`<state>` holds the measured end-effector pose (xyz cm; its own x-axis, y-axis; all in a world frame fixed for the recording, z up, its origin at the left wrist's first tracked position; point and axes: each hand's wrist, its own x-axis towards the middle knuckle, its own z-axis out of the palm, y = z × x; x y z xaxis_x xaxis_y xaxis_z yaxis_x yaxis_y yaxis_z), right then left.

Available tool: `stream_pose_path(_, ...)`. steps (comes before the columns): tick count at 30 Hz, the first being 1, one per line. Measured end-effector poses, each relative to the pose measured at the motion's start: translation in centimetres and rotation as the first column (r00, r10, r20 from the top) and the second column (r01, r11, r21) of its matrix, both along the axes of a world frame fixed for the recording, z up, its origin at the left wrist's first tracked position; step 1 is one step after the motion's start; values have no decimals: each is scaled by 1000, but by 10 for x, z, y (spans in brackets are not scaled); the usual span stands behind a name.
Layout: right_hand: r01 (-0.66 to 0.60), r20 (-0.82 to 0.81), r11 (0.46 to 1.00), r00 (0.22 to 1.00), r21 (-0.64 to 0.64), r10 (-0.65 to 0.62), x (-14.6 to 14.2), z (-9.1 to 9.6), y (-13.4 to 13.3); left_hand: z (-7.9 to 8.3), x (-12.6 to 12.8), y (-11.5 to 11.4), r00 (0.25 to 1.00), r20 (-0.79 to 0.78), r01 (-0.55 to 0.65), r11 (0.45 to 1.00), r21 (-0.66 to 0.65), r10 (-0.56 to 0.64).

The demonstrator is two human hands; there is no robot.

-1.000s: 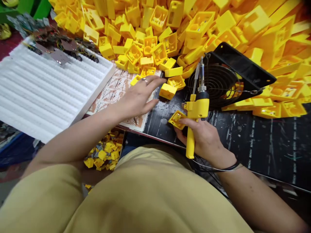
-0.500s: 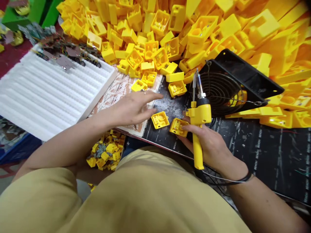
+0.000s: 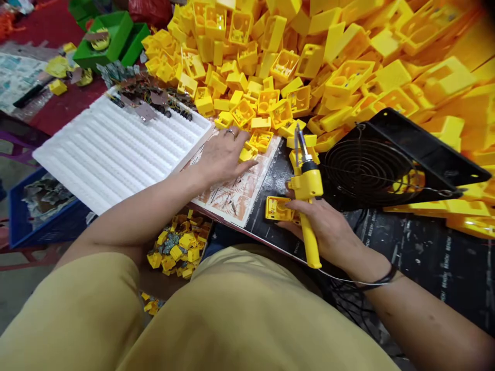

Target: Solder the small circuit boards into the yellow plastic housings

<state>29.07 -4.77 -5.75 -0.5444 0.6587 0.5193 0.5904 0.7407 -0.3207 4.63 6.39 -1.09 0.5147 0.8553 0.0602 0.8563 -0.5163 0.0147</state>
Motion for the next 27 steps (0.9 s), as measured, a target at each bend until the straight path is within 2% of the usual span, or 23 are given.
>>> stream_pose_path(2,5,-3,1000,1000,14,-5,-2,-3,1,8,-9,10,999,-51,1,997,-82,-5)
stream_pose_path(5,46,-14,998,999,35,-45,1,-5,0,32,-15,10,986,-124,86,981,-173,-108)
stream_pose_path(7,76,-19,996,997,41,-75,4,-6,-1,46,-10,3,948,-252,141,965,-221,-196)
stream_pose_path(9,85,-14,995,996,45,-85,5,-7,-1,51,3,-7,881,-362,198,932,-304,-305)
stream_pose_path(10,87,-9,995,996,48,-87,4,-7,-1,49,9,-12,849,-376,248,908,-338,-372)
stream_pose_path(12,92,0,995,996,50,-92,4,-8,-1,38,16,-20,815,-311,382,857,-346,-489)
stream_pose_path(15,98,11,995,995,35,-99,3,-11,0,15,8,-23,835,-54,522,820,-235,-548)
stream_pose_path(19,86,18,996,996,6,-86,5,-15,1,-9,-16,-21,850,227,521,823,-224,-476)
stream_pose_path(23,85,5,996,996,9,-85,9,-17,-1,-19,-14,-30,902,250,415,866,-277,-352)
stream_pose_path(25,76,-5,997,997,21,-76,12,-16,-2,-22,-6,-39,895,253,432,857,-280,-368)
stream_pose_path(27,50,-6,998,999,38,-50,14,-15,-1,-23,1,-46,855,272,509,819,-266,-443)
